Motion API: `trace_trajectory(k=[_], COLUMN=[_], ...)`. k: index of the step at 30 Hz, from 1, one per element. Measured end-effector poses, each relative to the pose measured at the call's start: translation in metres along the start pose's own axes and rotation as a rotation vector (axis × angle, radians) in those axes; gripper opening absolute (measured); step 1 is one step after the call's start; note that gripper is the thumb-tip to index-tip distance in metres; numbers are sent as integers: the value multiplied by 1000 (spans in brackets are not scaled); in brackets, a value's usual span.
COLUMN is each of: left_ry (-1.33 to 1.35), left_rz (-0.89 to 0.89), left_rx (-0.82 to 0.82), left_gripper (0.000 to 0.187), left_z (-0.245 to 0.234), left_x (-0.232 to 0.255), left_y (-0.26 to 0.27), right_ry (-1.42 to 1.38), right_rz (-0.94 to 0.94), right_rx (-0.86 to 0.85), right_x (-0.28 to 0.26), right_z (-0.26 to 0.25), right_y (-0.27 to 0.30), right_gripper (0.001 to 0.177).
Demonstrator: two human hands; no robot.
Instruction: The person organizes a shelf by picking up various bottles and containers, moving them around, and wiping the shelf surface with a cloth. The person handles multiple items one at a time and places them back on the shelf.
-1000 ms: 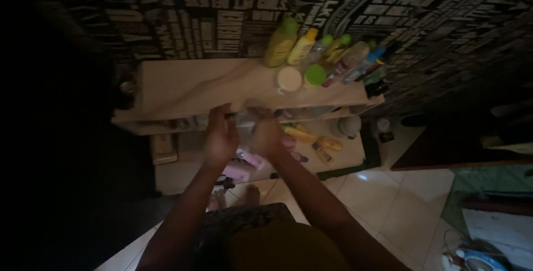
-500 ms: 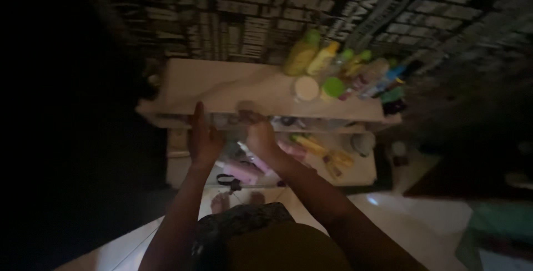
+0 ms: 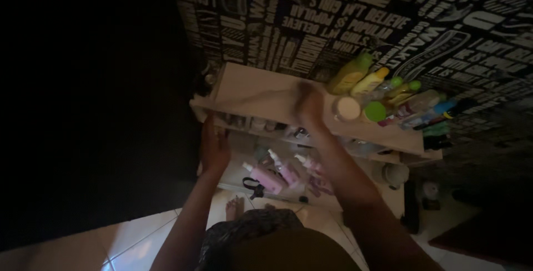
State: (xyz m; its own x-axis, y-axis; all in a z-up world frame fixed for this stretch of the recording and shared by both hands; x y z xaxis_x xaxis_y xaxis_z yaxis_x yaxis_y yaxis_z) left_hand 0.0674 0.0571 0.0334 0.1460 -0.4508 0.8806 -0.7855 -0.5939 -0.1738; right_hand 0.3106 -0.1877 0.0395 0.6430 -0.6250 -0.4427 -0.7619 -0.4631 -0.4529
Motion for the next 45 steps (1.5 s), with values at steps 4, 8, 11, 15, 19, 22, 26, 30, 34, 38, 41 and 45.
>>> trace_trajectory(k=[4, 8, 11, 15, 19, 22, 26, 30, 34, 38, 41, 45], left_ry=[23, 21, 29, 67, 73, 111, 140, 485, 322, 473, 824, 775], left_rz=[-36, 37, 47, -2, 26, 18, 44, -170, -82, -125, -322, -41], left_rx=[-25, 2, -22, -122, -124, -154, -77, -152, -7, 42, 22, 27], left_gripper=[64, 64, 62, 61, 55, 56, 49, 34, 27, 26, 32, 29], left_z=[1, -10, -11, -3, -1, 0, -2, 22, 26, 32, 39, 29], left_x=[3, 9, 8, 1, -10, -21, -40, -93, -119, -140, -168, -175], left_y=[5, 6, 7, 8, 8, 10, 10, 1, -5, -11, -18, -9], right_ry=[136, 157, 133, 28, 151, -13, 25, -50, -54, -71, -265, -879], right_rz=[-101, 5, -11, -128, -169, -158, -246, -199, -429, -387, -250, 377], right_rx=[94, -153, -195, -78, -173, -256, -362, -501, -349, -346, -347, -455], right_x=[-14, -35, -57, -101, -121, -133, -158, -181, -214, -202, -176, -137], right_z=[10, 50, 75, 113, 142, 145, 139, 130, 114, 126, 144, 197], right_y=[-15, -38, -41, -56, -81, -82, -67, -41, -11, 20, 58, 126], right_gripper=[41, 33, 33, 42, 46, 46, 51, 69, 59, 50, 45, 38])
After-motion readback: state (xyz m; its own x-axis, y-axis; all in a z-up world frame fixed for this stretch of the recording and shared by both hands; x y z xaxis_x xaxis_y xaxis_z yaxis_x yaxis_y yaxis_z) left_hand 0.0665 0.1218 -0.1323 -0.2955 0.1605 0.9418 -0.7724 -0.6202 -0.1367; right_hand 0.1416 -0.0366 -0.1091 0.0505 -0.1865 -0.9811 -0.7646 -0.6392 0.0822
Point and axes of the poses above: each hand's wrist, its own y-axis away from the middle knuckle, its own z-axis out of the palm, x = y × z, the point moved 10 cm from there along -y, towards the middle knuckle, and after that the axes turned 8 degrees about -z, right-handed, at the moved point
